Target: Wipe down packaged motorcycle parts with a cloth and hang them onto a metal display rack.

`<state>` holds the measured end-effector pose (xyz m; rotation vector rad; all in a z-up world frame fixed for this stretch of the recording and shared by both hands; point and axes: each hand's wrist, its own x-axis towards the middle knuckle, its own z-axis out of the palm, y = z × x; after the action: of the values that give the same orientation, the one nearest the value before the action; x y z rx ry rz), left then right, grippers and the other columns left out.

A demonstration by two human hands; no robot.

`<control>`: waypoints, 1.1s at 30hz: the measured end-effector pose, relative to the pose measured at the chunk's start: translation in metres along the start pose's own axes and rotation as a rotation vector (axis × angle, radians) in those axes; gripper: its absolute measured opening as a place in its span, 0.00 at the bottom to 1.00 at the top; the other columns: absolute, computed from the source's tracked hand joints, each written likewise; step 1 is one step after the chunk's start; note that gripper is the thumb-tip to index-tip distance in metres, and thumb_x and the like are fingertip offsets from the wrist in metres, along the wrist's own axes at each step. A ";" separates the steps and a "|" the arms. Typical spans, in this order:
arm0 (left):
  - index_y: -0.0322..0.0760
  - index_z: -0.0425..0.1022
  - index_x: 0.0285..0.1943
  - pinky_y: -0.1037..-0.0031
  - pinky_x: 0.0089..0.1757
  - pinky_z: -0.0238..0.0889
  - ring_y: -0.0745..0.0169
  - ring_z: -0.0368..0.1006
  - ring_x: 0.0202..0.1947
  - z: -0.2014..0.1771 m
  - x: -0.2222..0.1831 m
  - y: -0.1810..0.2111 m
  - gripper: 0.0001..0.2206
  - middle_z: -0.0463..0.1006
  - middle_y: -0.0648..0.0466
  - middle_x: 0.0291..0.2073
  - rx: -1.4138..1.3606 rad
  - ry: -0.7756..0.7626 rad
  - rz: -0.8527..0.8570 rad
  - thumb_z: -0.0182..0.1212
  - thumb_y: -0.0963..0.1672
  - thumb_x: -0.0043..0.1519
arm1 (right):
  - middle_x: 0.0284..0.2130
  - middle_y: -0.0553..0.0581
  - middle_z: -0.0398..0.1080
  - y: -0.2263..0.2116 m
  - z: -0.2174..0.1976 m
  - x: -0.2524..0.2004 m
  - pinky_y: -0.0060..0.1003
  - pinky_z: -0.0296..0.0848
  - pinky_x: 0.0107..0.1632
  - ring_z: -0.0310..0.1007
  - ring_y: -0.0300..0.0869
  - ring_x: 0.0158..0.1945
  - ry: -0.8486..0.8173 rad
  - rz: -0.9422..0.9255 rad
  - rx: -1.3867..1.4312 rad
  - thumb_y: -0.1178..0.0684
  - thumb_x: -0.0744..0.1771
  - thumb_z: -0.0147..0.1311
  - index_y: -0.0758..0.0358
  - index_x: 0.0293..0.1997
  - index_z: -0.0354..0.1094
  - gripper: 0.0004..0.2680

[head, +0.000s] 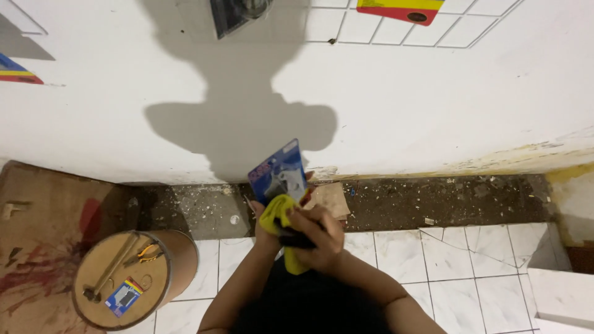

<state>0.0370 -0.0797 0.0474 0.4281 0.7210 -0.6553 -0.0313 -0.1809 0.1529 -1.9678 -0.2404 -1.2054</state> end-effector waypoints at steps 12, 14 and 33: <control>0.49 0.45 0.81 0.51 0.65 0.59 0.31 0.58 0.70 0.066 -0.017 0.001 0.43 0.58 0.33 0.72 0.112 -0.983 0.371 0.34 0.67 0.60 | 0.37 0.54 0.71 0.028 -0.026 0.002 0.34 0.72 0.37 0.69 0.42 0.35 -0.231 0.039 -0.106 0.53 0.58 0.69 0.63 0.54 0.74 0.19; 0.45 0.45 0.80 0.51 0.63 0.59 0.31 0.60 0.67 0.042 0.014 -0.008 0.40 0.60 0.33 0.70 0.402 -0.881 0.511 0.39 0.62 0.60 | 0.43 0.57 0.71 0.040 -0.032 -0.003 0.36 0.74 0.44 0.70 0.44 0.41 -0.205 0.041 -0.086 0.54 0.56 0.64 0.64 0.56 0.72 0.22; 0.31 0.68 0.64 0.71 0.45 0.70 0.59 0.72 0.44 0.027 0.003 -0.070 0.31 0.80 0.50 0.52 1.355 -0.439 0.949 0.59 0.33 0.46 | 0.63 0.59 0.68 0.071 -0.050 0.028 0.33 0.79 0.52 0.73 0.42 0.54 0.150 -0.111 -0.127 0.69 0.65 0.59 0.50 0.71 0.59 0.27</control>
<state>0.0037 -0.1472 0.0542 1.6696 -0.4876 -0.2030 -0.0124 -0.2695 0.1495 -1.9817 -0.2031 -1.4654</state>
